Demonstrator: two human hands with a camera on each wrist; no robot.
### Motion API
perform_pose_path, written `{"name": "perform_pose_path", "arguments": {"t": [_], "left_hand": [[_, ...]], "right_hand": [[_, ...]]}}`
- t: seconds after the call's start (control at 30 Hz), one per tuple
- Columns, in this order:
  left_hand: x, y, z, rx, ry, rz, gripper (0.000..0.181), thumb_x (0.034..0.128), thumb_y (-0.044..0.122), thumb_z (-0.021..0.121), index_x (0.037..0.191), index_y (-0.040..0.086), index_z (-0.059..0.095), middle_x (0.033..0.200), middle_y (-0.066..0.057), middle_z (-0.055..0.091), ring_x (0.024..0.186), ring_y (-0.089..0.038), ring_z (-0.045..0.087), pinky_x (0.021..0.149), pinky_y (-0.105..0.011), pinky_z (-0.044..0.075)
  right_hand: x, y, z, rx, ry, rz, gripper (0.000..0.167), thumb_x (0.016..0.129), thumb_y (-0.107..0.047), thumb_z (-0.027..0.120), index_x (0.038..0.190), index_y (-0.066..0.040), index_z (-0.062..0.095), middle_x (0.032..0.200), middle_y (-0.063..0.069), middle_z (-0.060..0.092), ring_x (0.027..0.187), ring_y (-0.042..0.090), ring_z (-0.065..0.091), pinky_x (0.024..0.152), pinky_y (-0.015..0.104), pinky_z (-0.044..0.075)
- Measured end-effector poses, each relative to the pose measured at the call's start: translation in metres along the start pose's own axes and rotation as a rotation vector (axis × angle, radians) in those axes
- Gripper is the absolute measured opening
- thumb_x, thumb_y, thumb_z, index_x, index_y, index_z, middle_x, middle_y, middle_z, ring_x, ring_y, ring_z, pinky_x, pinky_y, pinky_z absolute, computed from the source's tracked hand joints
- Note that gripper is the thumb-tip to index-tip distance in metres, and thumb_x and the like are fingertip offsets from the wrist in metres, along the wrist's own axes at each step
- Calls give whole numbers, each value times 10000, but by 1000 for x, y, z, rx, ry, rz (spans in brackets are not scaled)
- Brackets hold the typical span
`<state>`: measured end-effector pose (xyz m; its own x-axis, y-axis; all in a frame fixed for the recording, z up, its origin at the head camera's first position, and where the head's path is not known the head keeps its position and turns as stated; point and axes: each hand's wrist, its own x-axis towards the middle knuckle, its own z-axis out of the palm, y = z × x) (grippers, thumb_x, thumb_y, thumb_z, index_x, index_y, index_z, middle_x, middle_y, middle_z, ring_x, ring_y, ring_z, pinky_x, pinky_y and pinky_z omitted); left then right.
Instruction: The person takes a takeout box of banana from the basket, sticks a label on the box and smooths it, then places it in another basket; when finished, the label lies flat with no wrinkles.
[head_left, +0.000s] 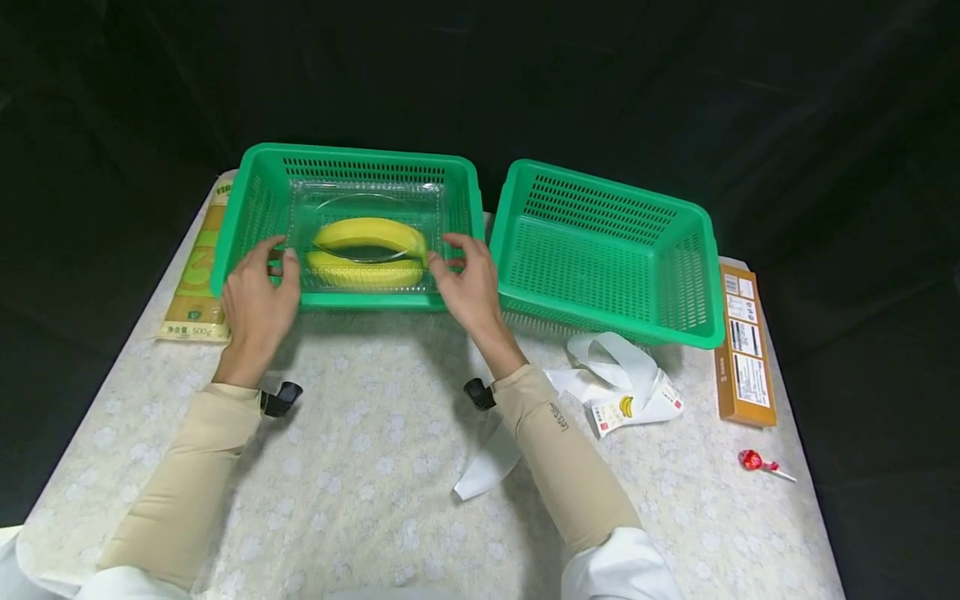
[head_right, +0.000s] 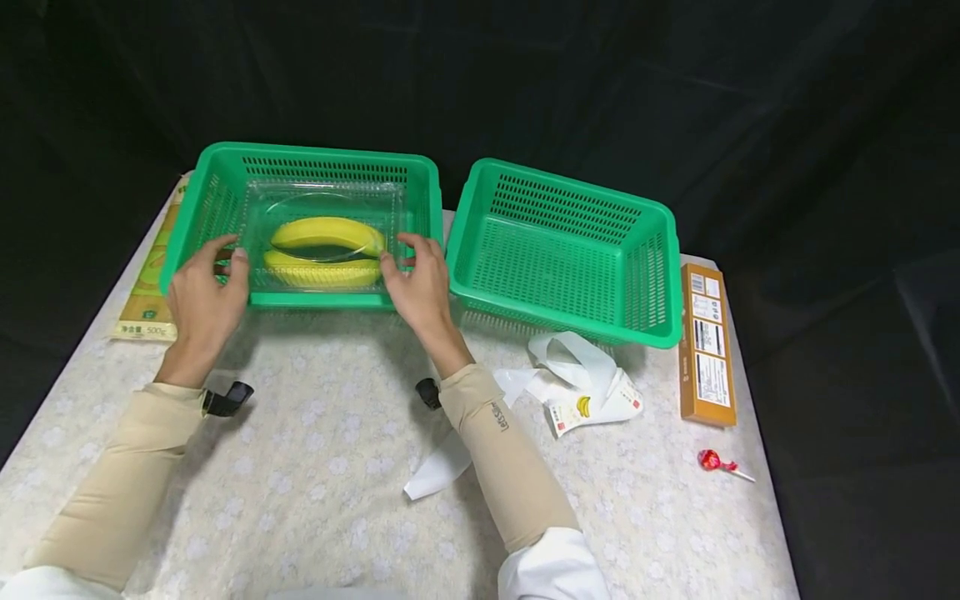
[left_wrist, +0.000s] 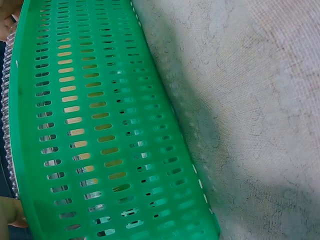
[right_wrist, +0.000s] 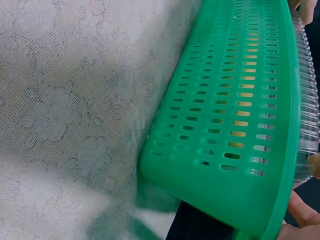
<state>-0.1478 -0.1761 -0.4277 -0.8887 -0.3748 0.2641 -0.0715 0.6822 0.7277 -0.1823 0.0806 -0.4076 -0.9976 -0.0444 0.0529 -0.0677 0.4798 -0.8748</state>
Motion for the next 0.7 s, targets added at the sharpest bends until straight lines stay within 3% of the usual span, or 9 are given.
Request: {"name": "perform_pose_path", "arguments": {"t": [0.33, 0.7], "left_hand": [[1, 1, 0, -10, 15, 9, 400, 1012, 308, 496, 1303, 98, 672, 1122, -176, 747, 903, -352, 708, 783, -551, 459], [-2, 2, -4, -127, 37, 26, 386, 1015, 277, 515, 1302, 70, 667, 1202, -186, 721, 917, -351, 702, 820, -451, 489]], "right_hand": [[1, 1, 1, -3, 8, -7, 409, 987, -236, 609, 1361, -71, 583, 1359, 173, 552, 1077, 268, 642, 862, 370, 569], [-2, -7, -6, 44, 5, 4, 403, 981, -219, 620, 1353, -66, 587, 1348, 162, 548, 1096, 295, 637, 885, 393, 567]]}}
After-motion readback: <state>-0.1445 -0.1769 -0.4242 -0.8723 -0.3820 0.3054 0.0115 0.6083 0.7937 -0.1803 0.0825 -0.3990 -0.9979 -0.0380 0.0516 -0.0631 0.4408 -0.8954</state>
